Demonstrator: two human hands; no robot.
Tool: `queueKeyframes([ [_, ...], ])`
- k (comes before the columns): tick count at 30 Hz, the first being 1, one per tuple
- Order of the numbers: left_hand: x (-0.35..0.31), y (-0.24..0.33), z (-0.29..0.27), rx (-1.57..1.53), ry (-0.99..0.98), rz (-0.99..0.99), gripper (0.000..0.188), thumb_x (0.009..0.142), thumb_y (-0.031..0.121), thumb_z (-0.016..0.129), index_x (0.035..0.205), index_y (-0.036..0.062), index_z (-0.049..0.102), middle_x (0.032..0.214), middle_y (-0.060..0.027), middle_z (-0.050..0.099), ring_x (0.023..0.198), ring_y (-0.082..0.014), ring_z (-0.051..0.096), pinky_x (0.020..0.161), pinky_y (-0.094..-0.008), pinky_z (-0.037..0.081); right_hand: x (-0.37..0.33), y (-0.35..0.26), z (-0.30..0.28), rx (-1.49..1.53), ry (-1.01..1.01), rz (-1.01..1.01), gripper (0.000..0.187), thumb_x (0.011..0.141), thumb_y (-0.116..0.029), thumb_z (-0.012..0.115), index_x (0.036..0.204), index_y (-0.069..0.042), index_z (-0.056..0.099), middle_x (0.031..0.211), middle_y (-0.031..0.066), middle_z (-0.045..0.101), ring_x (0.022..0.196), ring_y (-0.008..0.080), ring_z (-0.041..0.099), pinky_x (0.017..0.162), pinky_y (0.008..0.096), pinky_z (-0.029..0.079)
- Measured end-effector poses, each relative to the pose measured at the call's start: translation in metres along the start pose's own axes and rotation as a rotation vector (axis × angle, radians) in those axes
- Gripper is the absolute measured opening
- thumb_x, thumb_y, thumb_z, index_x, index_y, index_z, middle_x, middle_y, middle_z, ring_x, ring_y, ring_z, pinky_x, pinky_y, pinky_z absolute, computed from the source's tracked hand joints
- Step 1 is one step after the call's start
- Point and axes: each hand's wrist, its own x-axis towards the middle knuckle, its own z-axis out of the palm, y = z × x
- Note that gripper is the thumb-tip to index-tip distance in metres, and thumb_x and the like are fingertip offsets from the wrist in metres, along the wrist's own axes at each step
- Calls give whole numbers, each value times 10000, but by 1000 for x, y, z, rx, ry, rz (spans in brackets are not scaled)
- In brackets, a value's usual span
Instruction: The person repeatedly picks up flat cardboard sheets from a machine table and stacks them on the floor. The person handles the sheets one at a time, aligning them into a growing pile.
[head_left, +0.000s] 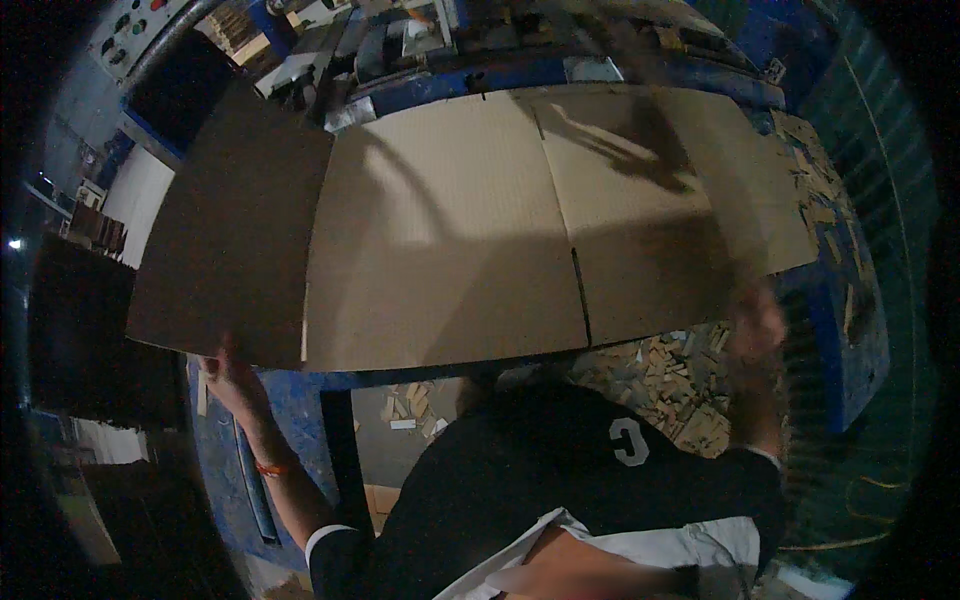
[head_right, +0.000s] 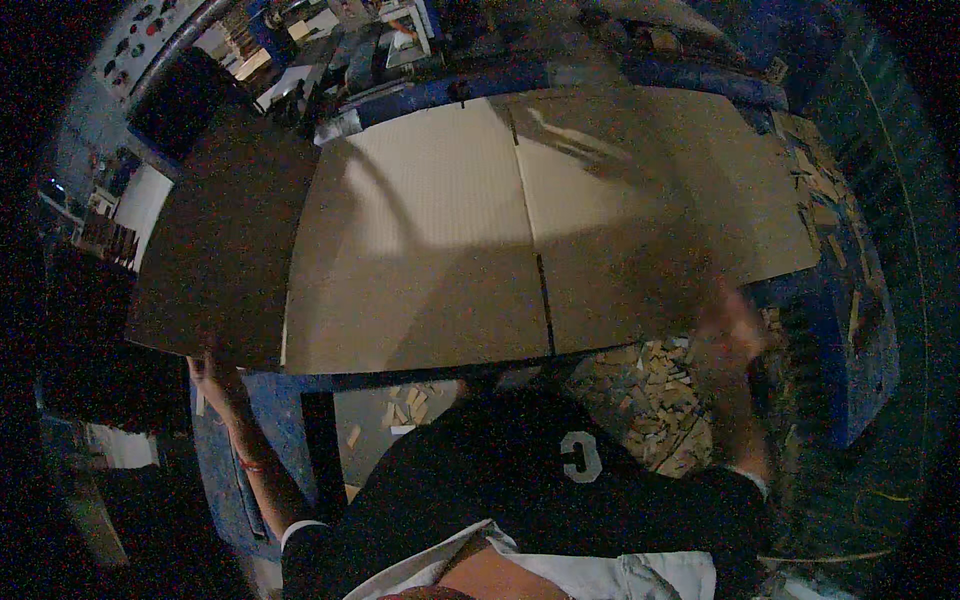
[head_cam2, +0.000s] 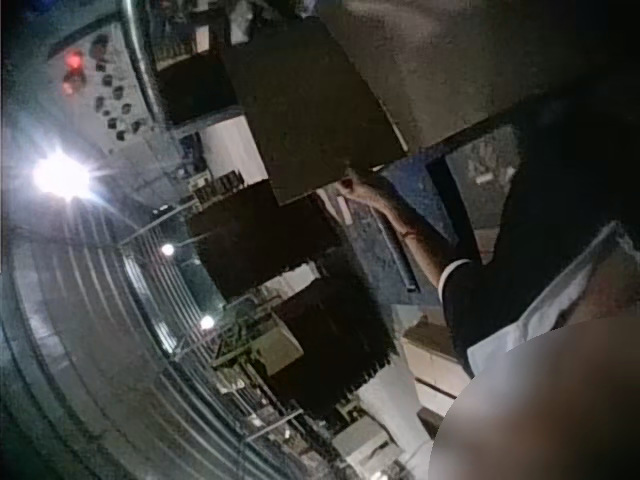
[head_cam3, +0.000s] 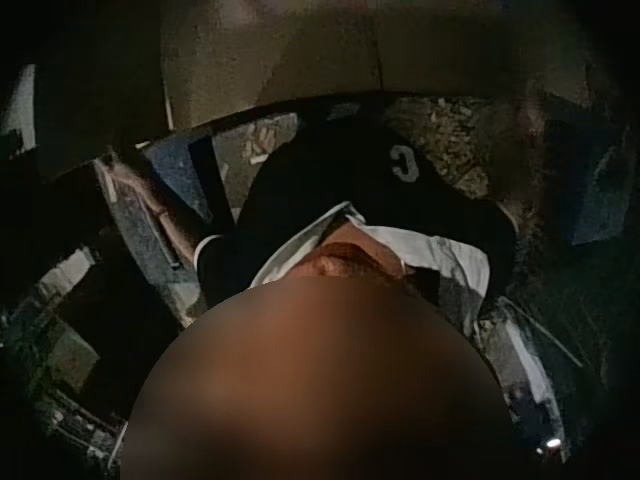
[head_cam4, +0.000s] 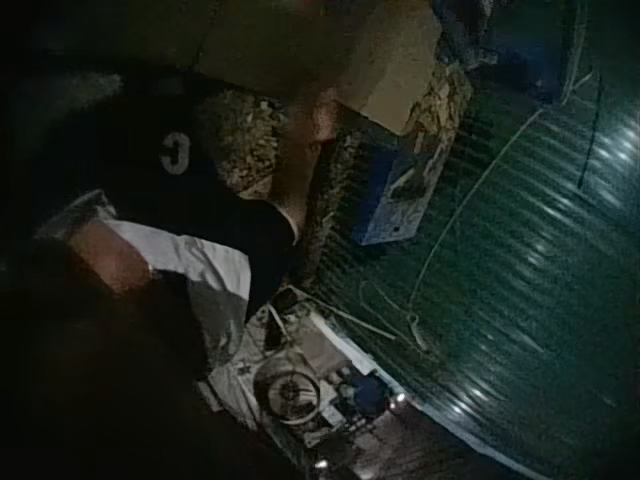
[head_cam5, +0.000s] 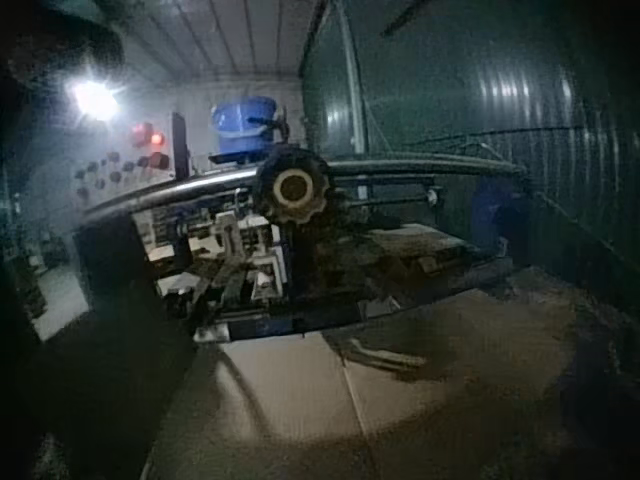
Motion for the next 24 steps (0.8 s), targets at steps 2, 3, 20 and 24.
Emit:
queueKeyframes([
  [2,-40,18,33,243,-294,194,291,792,79,588,1070,1,553,1067,-111,570,947,-200,543,831,-314,417,-32,-5,40,68,-272,-493,373,802,-182,584,1169,-126,541,1211,105,529,1127,255,491,964,398,376],
  [3,-56,24,48,376,-546,409,309,788,47,570,1094,13,550,1123,-136,559,1000,-225,542,872,-336,412,-43,-6,51,49,-458,-751,351,783,-188,598,1133,-159,578,1198,100,542,1137,264,488,980,420,371],
  [20,-79,23,107,997,-1343,586,464,794,102,547,1251,129,476,1393,-130,324,1300,-315,272,1055,-464,205,-12,26,76,-92,-694,-476,418,857,-387,510,1205,-156,508,1334,94,413,1236,310,363,1030,435,279],
  [24,-27,0,87,305,-991,-126,472,812,118,577,1263,76,445,1349,-169,369,1226,-271,395,1009,-401,322,51,81,97,-7,-130,5,392,890,-392,453,1113,-88,561,1166,137,515,1130,293,453,976,411,337],
])
